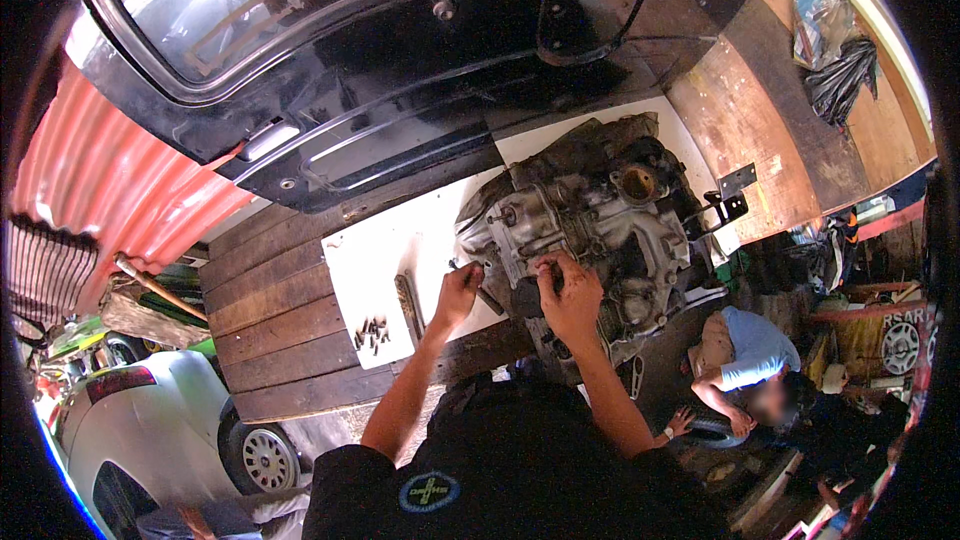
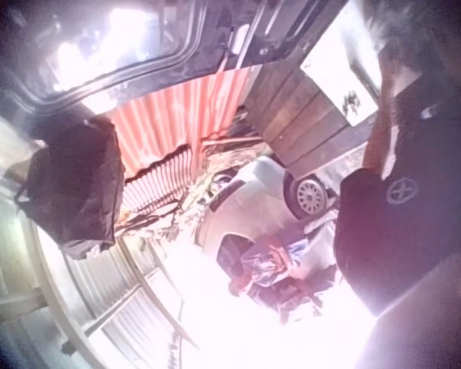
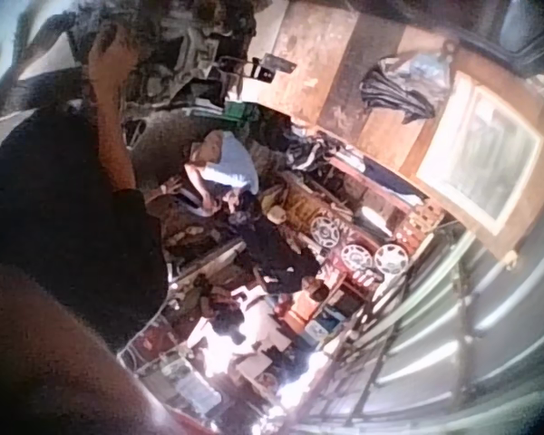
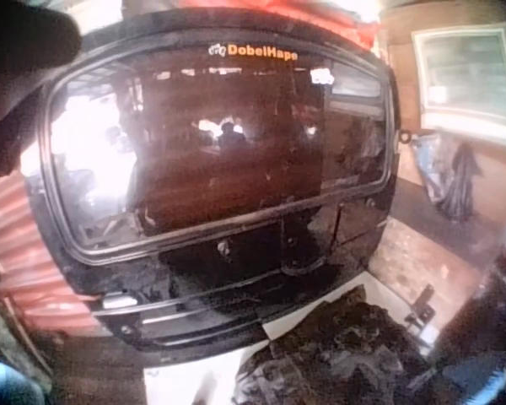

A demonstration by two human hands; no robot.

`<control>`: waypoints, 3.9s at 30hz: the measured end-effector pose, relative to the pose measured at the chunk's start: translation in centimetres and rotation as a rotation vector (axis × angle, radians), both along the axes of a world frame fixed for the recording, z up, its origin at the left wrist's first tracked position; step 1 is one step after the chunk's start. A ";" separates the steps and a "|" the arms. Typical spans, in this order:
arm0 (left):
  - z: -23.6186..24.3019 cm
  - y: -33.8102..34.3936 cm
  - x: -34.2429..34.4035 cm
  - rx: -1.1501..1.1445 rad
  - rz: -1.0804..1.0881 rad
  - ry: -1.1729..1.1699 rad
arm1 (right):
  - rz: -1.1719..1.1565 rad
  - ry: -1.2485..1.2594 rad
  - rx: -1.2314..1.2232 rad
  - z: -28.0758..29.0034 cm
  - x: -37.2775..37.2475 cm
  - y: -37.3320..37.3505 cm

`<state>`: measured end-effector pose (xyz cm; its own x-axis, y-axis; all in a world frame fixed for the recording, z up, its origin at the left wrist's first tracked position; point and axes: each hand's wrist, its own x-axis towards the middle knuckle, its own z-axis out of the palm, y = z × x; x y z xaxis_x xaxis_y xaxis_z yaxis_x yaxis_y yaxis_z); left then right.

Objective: The person uses a wrench to loosen and remove bolts from a car engine block resting on a wooden workbench. They place the removed bolts on a white sheet beside the engine and continue working on different bolt locations.

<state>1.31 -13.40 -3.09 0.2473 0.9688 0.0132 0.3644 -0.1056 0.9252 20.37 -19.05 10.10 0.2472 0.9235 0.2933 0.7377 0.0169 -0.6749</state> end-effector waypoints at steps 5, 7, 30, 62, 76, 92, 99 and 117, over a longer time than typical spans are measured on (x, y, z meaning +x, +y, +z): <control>0.2 5.4 -1.6 0.411 -0.248 0.267 | 0.013 -0.008 0.010 -0.6 0.1 0.1; -0.5 7.4 -2.4 0.564 -0.346 0.313 | 0.016 -0.011 0.005 -0.3 0.0 0.1; -4.4 3.0 0.0 -0.859 -0.276 -0.442 | 0.012 0.036 -0.028 0.1 -0.2 0.4; 3.1 9.3 -2.6 0.525 -0.502 0.527 | 0.022 -0.003 -0.007 0.0 0.0 0.1; 4.5 10.8 -0.7 0.692 -0.590 0.678 | -0.001 -0.017 -0.001 -0.6 0.1 0.1; 0.5 -2.0 3.8 -0.947 0.051 -0.973 | 0.009 -0.055 0.067 -0.3 0.1 0.3; -3.1 -1.0 -0.2 -0.283 0.052 -0.289 | 0.020 -0.002 0.051 -0.1 -0.2 0.1; 5.2 8.1 -1.3 0.711 -0.383 0.599 | 0.003 0.021 -0.055 -0.2 0.2 0.1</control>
<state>0.03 -5.26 2.09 0.6961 0.6381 0.3290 0.5750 -0.7700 0.2766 20.52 -18.91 9.87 0.2500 0.9389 0.2366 0.7233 -0.0187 -0.6902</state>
